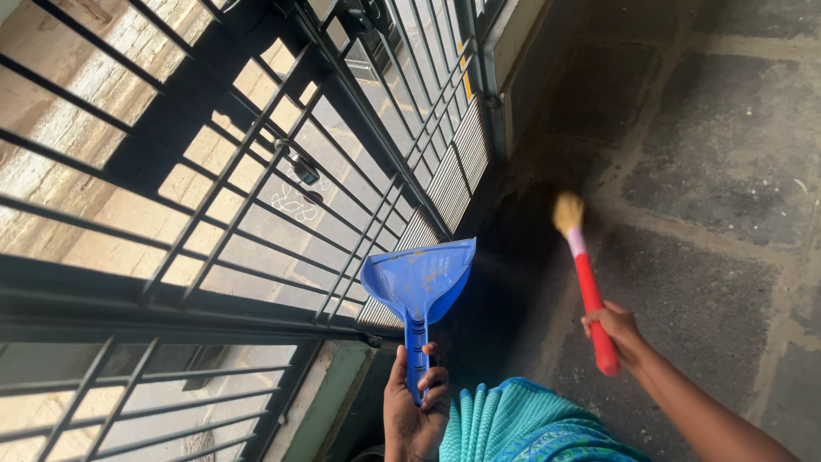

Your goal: The person sweeps the tiled floor using a broom while holding a blue dustpan, gathering debris from near the walls and various containers.

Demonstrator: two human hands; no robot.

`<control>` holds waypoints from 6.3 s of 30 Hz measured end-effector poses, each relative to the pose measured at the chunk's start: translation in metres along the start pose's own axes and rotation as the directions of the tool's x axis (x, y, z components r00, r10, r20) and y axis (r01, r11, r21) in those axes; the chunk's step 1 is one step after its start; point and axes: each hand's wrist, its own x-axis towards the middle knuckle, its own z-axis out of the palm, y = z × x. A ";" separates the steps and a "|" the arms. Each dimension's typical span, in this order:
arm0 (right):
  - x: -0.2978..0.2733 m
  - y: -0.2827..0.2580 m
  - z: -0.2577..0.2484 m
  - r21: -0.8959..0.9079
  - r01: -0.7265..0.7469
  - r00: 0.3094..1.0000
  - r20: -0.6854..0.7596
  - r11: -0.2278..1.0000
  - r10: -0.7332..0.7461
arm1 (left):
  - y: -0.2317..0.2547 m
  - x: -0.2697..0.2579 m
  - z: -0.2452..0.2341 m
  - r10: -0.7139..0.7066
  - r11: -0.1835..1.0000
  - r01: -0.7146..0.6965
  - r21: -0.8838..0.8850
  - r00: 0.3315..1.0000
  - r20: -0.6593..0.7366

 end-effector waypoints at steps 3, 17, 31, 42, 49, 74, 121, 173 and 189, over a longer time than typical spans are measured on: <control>0.001 -0.018 0.034 0.169 0.038 0.999 -0.013 0.985 -0.036 | 0.010 0.010 0.000 -0.061 0.998 0.061 -0.006 0.998 0.014; 0.093 -0.034 0.083 0.167 -0.032 0.999 0.038 0.985 0.026 | 0.056 0.068 -0.021 -0.306 0.950 0.309 -0.036 0.950 0.066; 0.012 -0.009 0.071 -0.073 0.071 0.996 -0.044 0.995 -0.074 | 0.049 0.074 0.039 -0.240 0.961 0.248 0.123 0.967 -0.081; -0.020 0.045 0.029 -0.002 -0.045 0.998 -0.053 0.999 0.045 | 0.050 0.068 0.057 -0.252 0.925 0.274 0.264 0.961 -0.112; -0.086 0.095 0.074 0.084 -0.156 0.985 -0.059 0.984 0.161 | 0.046 0.066 0.052 -0.280 0.921 0.296 0.252 0.955 -0.097; -0.165 0.165 0.024 0.154 -0.041 0.979 -0.191 0.987 0.071 | 0.028 0.082 0.055 -0.567 0.750 0.548 0.370 0.821 -0.067; -0.352 0.306 -0.068 0.392 -0.165 0.893 -0.329 0.905 0.306 | -0.155 0.008 0.047 -0.743 0.416 0.689 0.593 0.634 -0.216; -0.416 0.277 0.074 0.721 -0.175 0.606 -0.458 0.670 0.651 | -0.104 0.129 0.107 -0.792 0.312 0.720 0.620 0.558 -0.249; -0.294 0.227 0.000 0.639 0.205 0.877 -0.456 0.742 0.151 | -0.103 0.128 0.113 -0.768 0.300 0.709 0.638 0.577 -0.279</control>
